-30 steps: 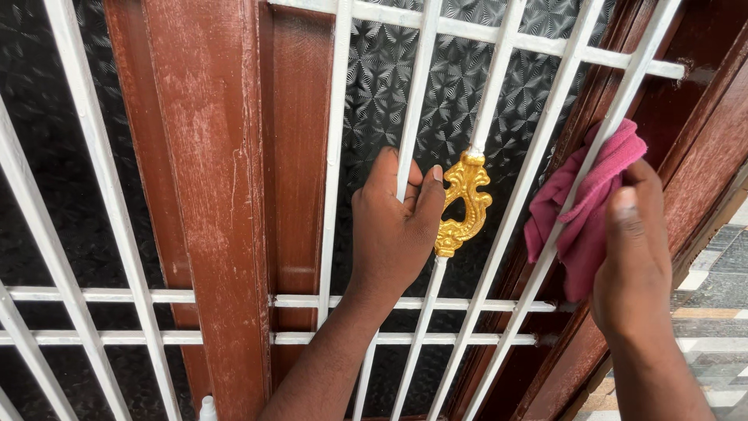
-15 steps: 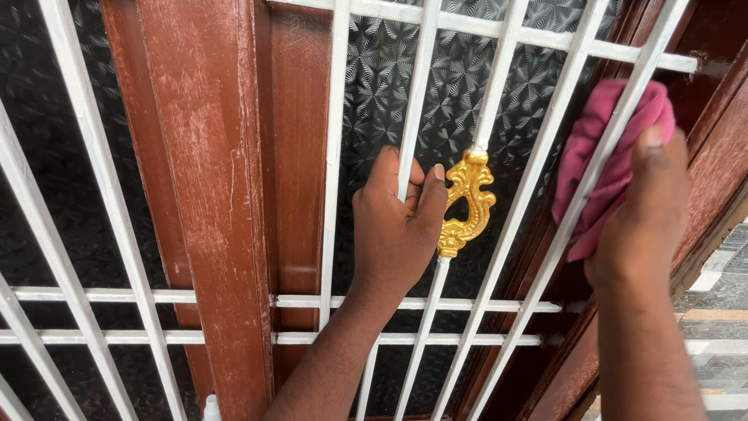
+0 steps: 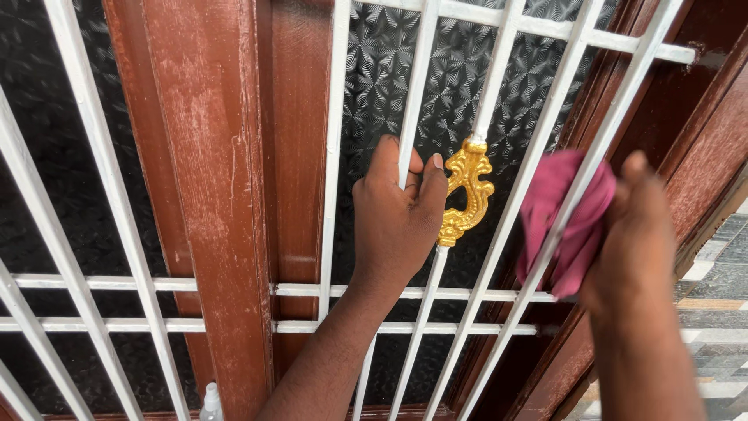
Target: The person cleans a window grill by wiping the white bars and gold-colored ornaments with a pink cloth.
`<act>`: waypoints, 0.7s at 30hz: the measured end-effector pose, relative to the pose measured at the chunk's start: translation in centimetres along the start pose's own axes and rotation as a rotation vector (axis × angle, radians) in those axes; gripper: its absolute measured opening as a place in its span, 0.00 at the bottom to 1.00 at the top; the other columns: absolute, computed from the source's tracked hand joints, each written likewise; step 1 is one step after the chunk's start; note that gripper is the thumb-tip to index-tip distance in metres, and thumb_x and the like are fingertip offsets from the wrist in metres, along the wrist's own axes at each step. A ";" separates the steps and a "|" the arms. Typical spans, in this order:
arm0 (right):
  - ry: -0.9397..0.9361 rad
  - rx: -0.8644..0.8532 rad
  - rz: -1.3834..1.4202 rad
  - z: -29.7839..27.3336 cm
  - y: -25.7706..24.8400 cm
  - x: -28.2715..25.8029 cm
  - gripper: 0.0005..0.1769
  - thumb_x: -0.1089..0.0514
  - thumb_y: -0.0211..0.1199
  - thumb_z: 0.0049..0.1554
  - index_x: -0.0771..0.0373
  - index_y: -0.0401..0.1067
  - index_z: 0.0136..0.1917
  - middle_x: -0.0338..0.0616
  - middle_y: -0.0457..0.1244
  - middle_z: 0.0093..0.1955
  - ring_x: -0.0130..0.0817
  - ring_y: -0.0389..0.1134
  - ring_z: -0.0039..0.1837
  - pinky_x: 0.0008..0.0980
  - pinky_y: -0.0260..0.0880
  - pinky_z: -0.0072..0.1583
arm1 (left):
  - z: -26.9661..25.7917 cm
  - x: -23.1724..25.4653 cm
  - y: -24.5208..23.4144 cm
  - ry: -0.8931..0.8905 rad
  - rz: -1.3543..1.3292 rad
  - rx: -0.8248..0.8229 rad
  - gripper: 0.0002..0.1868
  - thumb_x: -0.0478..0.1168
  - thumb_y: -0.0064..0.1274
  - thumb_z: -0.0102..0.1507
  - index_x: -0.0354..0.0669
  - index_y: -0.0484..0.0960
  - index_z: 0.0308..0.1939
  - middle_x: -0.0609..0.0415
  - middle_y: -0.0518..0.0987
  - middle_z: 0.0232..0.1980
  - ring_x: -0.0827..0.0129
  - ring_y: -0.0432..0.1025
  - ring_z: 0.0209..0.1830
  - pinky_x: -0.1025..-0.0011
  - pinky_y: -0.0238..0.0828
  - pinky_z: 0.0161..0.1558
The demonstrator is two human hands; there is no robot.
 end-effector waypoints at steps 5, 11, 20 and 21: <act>-0.297 -0.026 0.025 5.2 -0.9 -6.6 0.43 0.34 0.32 0.72 0.71 0.77 0.53 0.56 0.70 0.49 0.41 0.76 0.51 0.39 0.81 0.59 | 0.2 -0.2 0.1 -0.027 -0.018 -0.019 0.10 0.33 0.52 0.68 0.43 0.67 0.35 0.64 0.67 0.19 0.88 0.61 0.15 0.81 0.53 0.15; -0.447 -0.205 0.129 5.7 0.4 -6.2 0.31 0.39 0.42 0.76 0.71 0.69 0.54 0.58 0.66 0.45 0.45 0.68 0.43 0.39 0.70 0.47 | 0.1 -0.5 0.2 -0.047 -0.032 -0.022 0.10 0.33 0.52 0.68 0.44 0.66 0.35 0.64 0.67 0.19 0.88 0.62 0.15 0.81 0.53 0.16; -0.340 0.178 -0.085 1.4 -0.7 -1.3 0.29 0.41 0.45 0.72 0.68 0.71 0.66 0.47 0.69 0.50 0.32 0.70 0.44 0.31 0.72 0.44 | 0.0 0.0 0.1 -0.012 -0.017 -0.005 0.10 0.33 0.52 0.69 0.42 0.67 0.35 0.63 0.67 0.19 0.87 0.62 0.15 0.80 0.52 0.16; -0.269 0.196 -0.089 0.6 -1.1 0.0 0.28 0.42 0.45 0.70 0.68 0.71 0.64 0.47 0.68 0.45 0.34 0.67 0.38 0.34 0.66 0.36 | -0.1 0.0 0.1 -0.017 -0.017 0.000 0.10 0.33 0.52 0.69 0.42 0.67 0.35 0.63 0.67 0.19 0.87 0.62 0.15 0.80 0.52 0.16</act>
Point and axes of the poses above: each hand's wrist, its own z-axis towards the middle knuckle, its own y-axis out of the palm, x = y × z, the point moved 10 cm from there along z, towards the middle knuckle
